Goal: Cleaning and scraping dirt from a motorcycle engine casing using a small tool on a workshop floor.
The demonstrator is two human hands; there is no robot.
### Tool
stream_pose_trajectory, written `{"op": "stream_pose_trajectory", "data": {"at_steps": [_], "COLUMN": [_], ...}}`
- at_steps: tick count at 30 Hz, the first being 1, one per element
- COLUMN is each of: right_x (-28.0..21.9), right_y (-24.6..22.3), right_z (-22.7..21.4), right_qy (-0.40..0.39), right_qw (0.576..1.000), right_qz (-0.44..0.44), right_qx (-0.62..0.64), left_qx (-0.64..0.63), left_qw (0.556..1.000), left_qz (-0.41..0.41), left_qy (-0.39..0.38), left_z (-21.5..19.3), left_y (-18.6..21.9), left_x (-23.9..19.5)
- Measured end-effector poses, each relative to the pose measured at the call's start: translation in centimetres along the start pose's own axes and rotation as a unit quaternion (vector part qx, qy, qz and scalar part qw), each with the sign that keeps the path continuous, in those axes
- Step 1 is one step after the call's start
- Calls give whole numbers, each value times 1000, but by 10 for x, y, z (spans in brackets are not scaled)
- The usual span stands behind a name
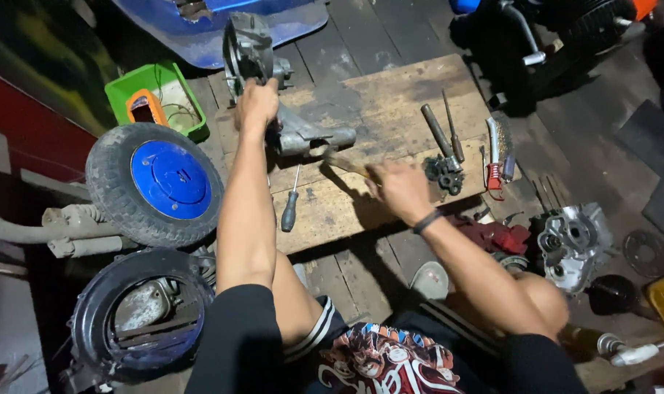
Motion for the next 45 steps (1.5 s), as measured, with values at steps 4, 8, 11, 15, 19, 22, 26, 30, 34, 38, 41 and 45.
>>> {"op": "stream_pose_trajectory", "data": {"at_steps": [4, 8, 11, 15, 19, 22, 26, 30, 34, 38, 41, 45], "right_x": [20, 35, 38, 39, 46, 50, 62, 52, 54, 61, 58, 50], "right_y": [-25, -41, -28, -28, -26, -37, -43, -1, 22, -15, -12, -18], "right_z": [35, 40, 30, 16, 37, 49, 36, 31, 36, 44, 23, -60], "right_qy": [71, -4, -58, -4, 9, -37, -68, -70, -64, 2, -15, -42], "right_qw": [997, 998, 990, 1000, 999, 998, 986, 994, 997, 997, 998, 992], "right_qz": [-13, 32, 82, 9, -24, 19, 45, -3, -51, -43, -59, -114], "right_qx": [-23, 53, 99, -9, -26, 45, 144, 85, 16, 60, 33, -37], "left_qx": [20, 21, 23, 12, -9, -5, -15, -16, -24, -18, -18, -25], "left_qw": [1000, 1000, 1000, 1000, 1000, 1000, 1000, 1000, 1000, 1000, 1000, 1000], "left_qz": [-6, -11, -19, -16, -16, -12, -8, 4, 5, 3, 2, -1], "left_qy": [21, 8, -5, -10, 14, 11, -2, -3, -2, 6, 2, 4], "left_z": [7, -1, -3, -5, -3, -1, -1, -9, -4, -7, -10, -4], "left_y": [3, 8, 8, 9, 5, 6, -1, 8, -2, 1, 1, -2], "left_x": [10, 2, -3, -9, -8, -10, 1, -22, -12, -17, -23, -20]}}
Point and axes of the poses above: each hand's wrist, its own x-axis towards the middle knuckle, its own z-axis out of the palm, y = z × x, the point moved 2 cm from there along x, towards the middle knuckle, and after that the axes turned 2 degrees about y, right-handed, at the moved point
